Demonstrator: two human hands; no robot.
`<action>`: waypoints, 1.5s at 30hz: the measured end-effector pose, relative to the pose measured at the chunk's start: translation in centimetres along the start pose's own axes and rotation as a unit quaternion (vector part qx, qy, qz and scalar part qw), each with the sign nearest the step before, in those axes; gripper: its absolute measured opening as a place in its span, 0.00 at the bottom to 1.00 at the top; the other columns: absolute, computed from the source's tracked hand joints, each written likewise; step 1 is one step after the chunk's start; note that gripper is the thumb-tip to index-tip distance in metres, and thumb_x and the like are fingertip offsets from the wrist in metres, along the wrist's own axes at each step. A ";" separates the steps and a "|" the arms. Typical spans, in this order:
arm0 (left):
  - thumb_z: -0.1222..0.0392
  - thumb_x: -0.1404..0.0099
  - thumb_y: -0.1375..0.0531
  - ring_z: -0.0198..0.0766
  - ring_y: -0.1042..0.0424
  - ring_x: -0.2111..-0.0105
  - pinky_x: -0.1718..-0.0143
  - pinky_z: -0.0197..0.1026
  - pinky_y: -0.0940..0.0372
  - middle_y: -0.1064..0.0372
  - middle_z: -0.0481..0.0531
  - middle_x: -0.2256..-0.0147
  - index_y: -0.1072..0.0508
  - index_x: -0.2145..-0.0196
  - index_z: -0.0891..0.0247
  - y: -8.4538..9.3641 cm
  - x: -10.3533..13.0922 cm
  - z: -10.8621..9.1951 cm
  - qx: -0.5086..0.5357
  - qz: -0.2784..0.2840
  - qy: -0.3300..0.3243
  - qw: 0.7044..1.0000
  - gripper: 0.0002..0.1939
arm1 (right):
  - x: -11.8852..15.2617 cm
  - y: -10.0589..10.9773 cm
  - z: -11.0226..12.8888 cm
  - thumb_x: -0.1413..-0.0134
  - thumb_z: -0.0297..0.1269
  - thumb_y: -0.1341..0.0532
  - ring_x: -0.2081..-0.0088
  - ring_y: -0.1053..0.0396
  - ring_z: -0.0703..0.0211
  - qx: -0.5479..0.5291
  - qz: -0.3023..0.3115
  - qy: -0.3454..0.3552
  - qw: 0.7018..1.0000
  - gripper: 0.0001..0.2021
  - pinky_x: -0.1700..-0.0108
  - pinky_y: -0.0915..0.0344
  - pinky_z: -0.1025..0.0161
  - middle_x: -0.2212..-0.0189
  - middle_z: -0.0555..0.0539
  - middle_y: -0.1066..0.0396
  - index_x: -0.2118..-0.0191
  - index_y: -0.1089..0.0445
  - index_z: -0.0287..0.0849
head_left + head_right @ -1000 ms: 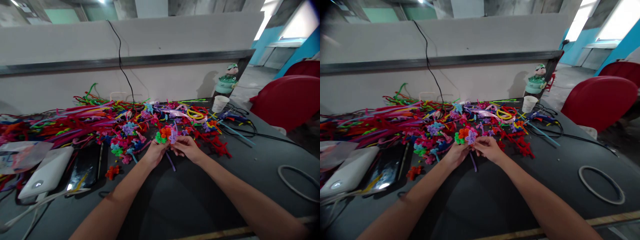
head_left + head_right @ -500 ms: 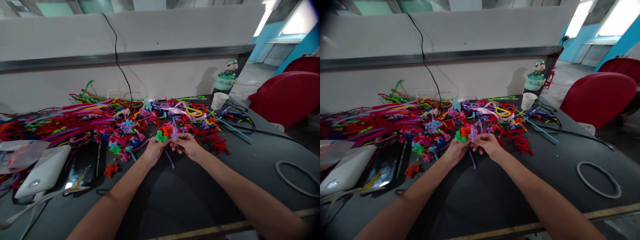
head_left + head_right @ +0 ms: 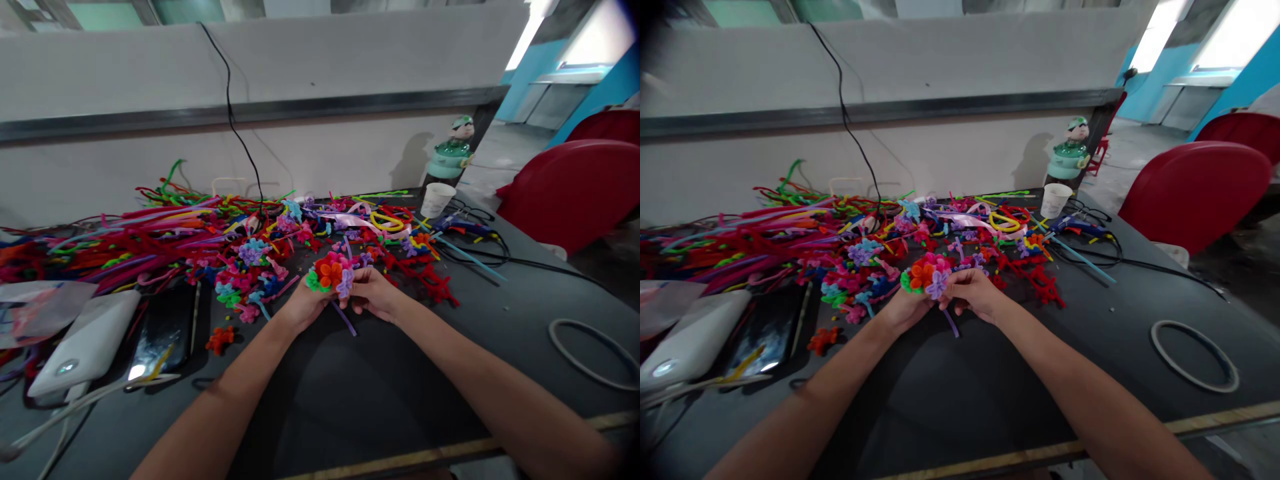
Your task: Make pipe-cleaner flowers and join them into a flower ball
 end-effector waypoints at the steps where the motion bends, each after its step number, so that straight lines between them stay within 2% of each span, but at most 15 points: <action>1: 0.58 0.64 0.27 0.31 0.32 0.79 0.77 0.34 0.37 0.30 0.48 0.79 0.26 0.75 0.68 0.0 0.0 0.0 -0.001 -0.010 -0.003 1.000 0.18 | 0.0 0.0 -0.1 0.70 0.40 0.28 0.82 0.31 0.64 0.004 -0.001 0.002 1.000 0.14 0.87 0.41 0.74 0.84 0.48 0.29 0.79 0.28 0.36; 7: 0.59 0.66 0.26 0.30 0.34 0.82 0.81 0.33 0.39 0.31 0.46 0.81 0.28 0.78 0.68 -0.5 -0.2 -0.5 0.026 -0.081 -0.033 0.996 0.18 | -0.4 0.2 -0.2 0.62 0.43 0.31 0.78 0.29 0.64 0.052 0.005 0.101 0.994 0.13 0.85 0.39 0.74 0.78 0.48 0.27 0.74 0.25 0.37; 13: 0.59 0.63 0.27 0.31 0.34 0.82 0.80 0.35 0.39 0.32 0.47 0.83 0.29 0.81 0.67 -0.8 -0.2 -0.3 0.022 -0.093 -0.056 0.994 0.15 | -0.6 0.4 0.1 0.59 0.42 0.32 0.77 0.29 0.62 0.107 -0.002 0.147 0.983 0.12 0.83 0.35 0.71 0.79 0.48 0.27 0.71 0.25 0.38; 18: 0.60 0.61 0.28 0.30 0.35 0.80 0.76 0.36 0.39 0.32 0.46 0.81 0.28 0.78 0.67 -0.5 -0.4 0.2 0.031 -0.097 -0.059 0.993 0.14 | -0.4 0.5 0.0 0.57 0.44 0.34 0.78 0.29 0.61 0.224 -0.074 0.197 0.952 0.12 0.82 0.35 0.68 0.78 0.47 0.27 0.71 0.27 0.38; 20: 0.60 0.61 0.28 0.27 0.39 0.82 0.77 0.35 0.41 0.36 0.44 0.83 0.30 0.80 0.67 -0.4 -0.4 0.2 0.044 -0.087 -0.061 0.993 0.15 | 0.0 0.3 0.2 0.52 0.41 0.36 0.77 0.29 0.60 0.310 -0.109 0.253 0.910 0.09 0.79 0.33 0.67 0.77 0.47 0.27 0.70 0.27 0.39; 21: 0.60 0.61 0.28 0.26 0.41 0.83 0.77 0.34 0.43 0.39 0.43 0.84 0.32 0.82 0.66 -0.4 -0.4 0.2 0.051 -0.078 -0.060 0.994 0.16 | 0.3 0.1 0.4 0.50 0.38 0.38 0.76 0.29 0.60 0.362 -0.121 0.289 0.878 0.07 0.76 0.32 0.66 0.77 0.47 0.27 0.71 0.28 0.40; 24: 0.61 0.60 0.29 0.24 0.48 0.84 0.77 0.34 0.45 0.47 0.39 0.86 0.38 0.84 0.66 -0.4 -0.2 0.2 0.066 -0.052 -0.053 0.995 0.19 | 1.1 -0.4 0.9 0.47 0.30 0.42 0.72 0.28 0.60 0.490 -0.133 0.414 0.756 0.06 0.69 0.31 0.66 0.75 0.46 0.27 0.71 0.28 0.40; 26: 0.60 0.58 0.29 0.23 0.50 0.84 0.76 0.34 0.45 0.50 0.38 0.86 0.41 0.83 0.65 -0.6 0.0 0.1 0.072 -0.038 -0.040 0.996 0.21 | 1.5 -0.5 1.0 0.46 0.28 0.43 0.68 0.27 0.60 0.526 -0.135 0.487 0.684 0.07 0.65 0.30 0.66 0.71 0.45 0.25 0.68 0.27 0.41; 28: 0.60 0.57 0.29 0.23 0.53 0.85 0.77 0.33 0.46 0.52 0.38 0.86 0.43 0.83 0.64 -0.8 0.2 0.1 0.076 -0.031 -0.027 0.996 0.22 | 1.8 -0.3 1.0 0.46 0.27 0.43 0.65 0.26 0.60 0.543 -0.137 0.538 0.630 0.08 0.62 0.29 0.66 0.68 0.45 0.24 0.65 0.27 0.41; 30: 0.59 0.57 0.30 0.22 0.55 0.85 0.78 0.33 0.48 0.54 0.37 0.86 0.43 0.82 0.64 -1.0 0.3 0.0 0.077 -0.029 -0.021 0.996 0.22 | 1.8 -0.1 0.8 0.46 0.26 0.42 0.64 0.26 0.60 0.555 -0.139 0.560 0.599 0.08 0.61 0.29 0.66 0.66 0.44 0.24 0.64 0.27 0.41; 31: 0.59 0.57 0.30 0.22 0.55 0.85 0.78 0.33 0.48 0.54 0.37 0.86 0.43 0.82 0.64 -1.1 0.3 0.0 0.077 -0.031 -0.022 0.996 0.22 | 1.7 -0.1 0.7 0.46 0.26 0.42 0.64 0.26 0.60 0.557 -0.138 0.562 0.595 0.08 0.61 0.29 0.66 0.66 0.44 0.24 0.64 0.26 0.40; 33: 0.59 0.57 0.29 0.23 0.53 0.85 0.79 0.33 0.49 0.52 0.38 0.86 0.41 0.82 0.65 -1.0 0.2 -0.1 0.075 -0.041 -0.033 0.996 0.21 | 1.5 -0.1 0.6 0.46 0.27 0.42 0.65 0.26 0.60 0.557 -0.143 0.546 0.609 0.07 0.61 0.29 0.67 0.67 0.44 0.24 0.65 0.26 0.40; 37: 0.60 0.59 0.29 0.23 0.49 0.84 0.79 0.33 0.50 0.47 0.39 0.86 0.38 0.83 0.65 -0.7 -0.2 -0.3 0.070 -0.087 -0.059 0.992 0.19 | 0.9 -0.2 0.4 0.44 0.33 0.42 0.67 0.26 0.60 0.569 -0.152 0.452 0.670 0.07 0.63 0.30 0.66 0.69 0.45 0.24 0.65 0.26 0.40; 40: 0.60 0.60 0.29 0.24 0.47 0.84 0.78 0.33 0.49 0.46 0.40 0.86 0.38 0.84 0.66 -0.5 -0.5 -0.4 0.066 -0.121 -0.081 0.987 0.19 | 0.6 -0.1 0.0 0.42 0.36 0.44 0.65 0.26 0.59 0.585 -0.124 0.377 0.707 0.10 0.60 0.32 0.64 0.65 0.45 0.24 0.61 0.26 0.41; 45: 0.60 0.60 0.29 0.23 0.51 0.85 0.80 0.33 0.51 0.51 0.39 0.88 0.45 0.87 0.65 0.1 -0.7 -0.8 0.042 -0.158 -0.086 0.983 0.24 | 0.7 -0.3 0.0 0.42 0.37 0.45 0.63 0.28 0.59 0.594 -0.091 0.327 0.729 0.11 0.59 0.34 0.64 0.64 0.46 0.24 0.61 0.26 0.43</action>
Point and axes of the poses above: each hand's wrist, its own x-axis away from the middle knuckle, its own y-axis out of the back of the hand, z = x × y, the point moved 2 cm from there along -x, towards the middle knuckle
